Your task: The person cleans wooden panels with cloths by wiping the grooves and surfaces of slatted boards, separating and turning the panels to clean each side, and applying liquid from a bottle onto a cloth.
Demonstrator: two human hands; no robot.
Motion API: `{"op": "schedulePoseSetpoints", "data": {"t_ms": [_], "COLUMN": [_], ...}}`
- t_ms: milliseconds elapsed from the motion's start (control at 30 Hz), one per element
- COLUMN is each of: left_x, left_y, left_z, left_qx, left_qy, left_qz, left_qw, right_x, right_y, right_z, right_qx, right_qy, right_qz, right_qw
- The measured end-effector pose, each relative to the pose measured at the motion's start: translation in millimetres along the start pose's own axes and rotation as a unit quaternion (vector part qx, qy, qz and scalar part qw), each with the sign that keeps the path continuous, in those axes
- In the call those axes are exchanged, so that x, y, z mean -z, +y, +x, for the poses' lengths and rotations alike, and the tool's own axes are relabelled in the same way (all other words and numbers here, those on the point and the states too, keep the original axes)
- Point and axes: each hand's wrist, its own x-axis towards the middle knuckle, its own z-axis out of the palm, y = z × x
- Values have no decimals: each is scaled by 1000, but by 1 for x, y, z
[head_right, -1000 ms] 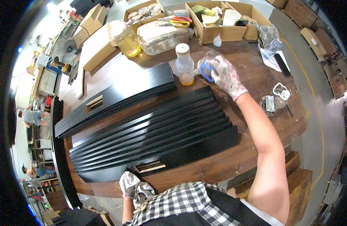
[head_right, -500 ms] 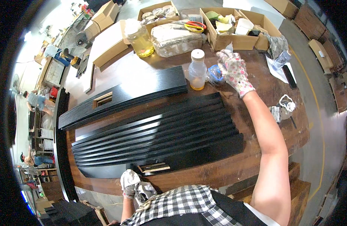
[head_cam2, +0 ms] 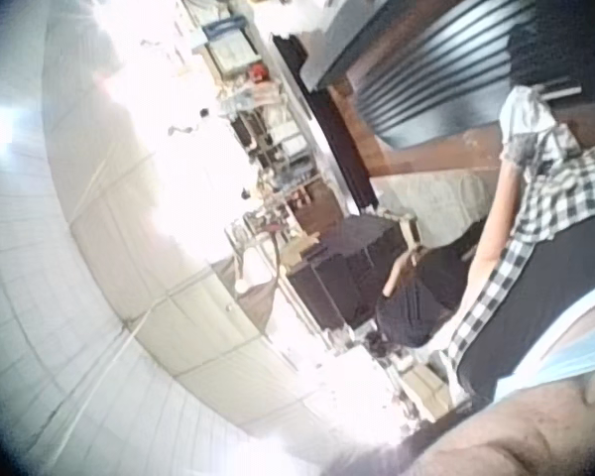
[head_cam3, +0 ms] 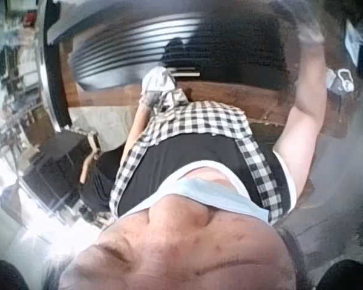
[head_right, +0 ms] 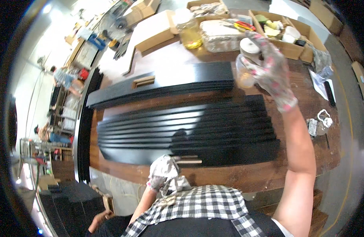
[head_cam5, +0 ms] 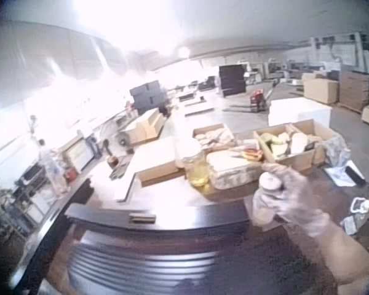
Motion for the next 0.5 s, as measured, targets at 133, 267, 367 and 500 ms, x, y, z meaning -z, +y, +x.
{"op": "schedulePoseSetpoints", "data": {"t_ms": [133, 267, 367, 500], "left_x": [16, 25, 13, -6], "left_y": [27, 19, 1, -12], "left_z": [1, -8, -13, -44], "left_qx": [127, 145, 101, 91], "left_qy": [97, 113, 122, 130], "left_qz": [-345, -448, -270, -214], "left_qw": [925, 875, 950, 964], "right_x": [18, 8, 18, 58], "right_y": [-67, -99, -97, -83], "right_z": [-23, -67, -89, -92], "right_qx": [62, 24, -23, -117], "right_qy": [-41, -188, -190, -59], "right_qz": [214, 270, 210, 55], "right_qw": [974, 944, 959, 990]}}
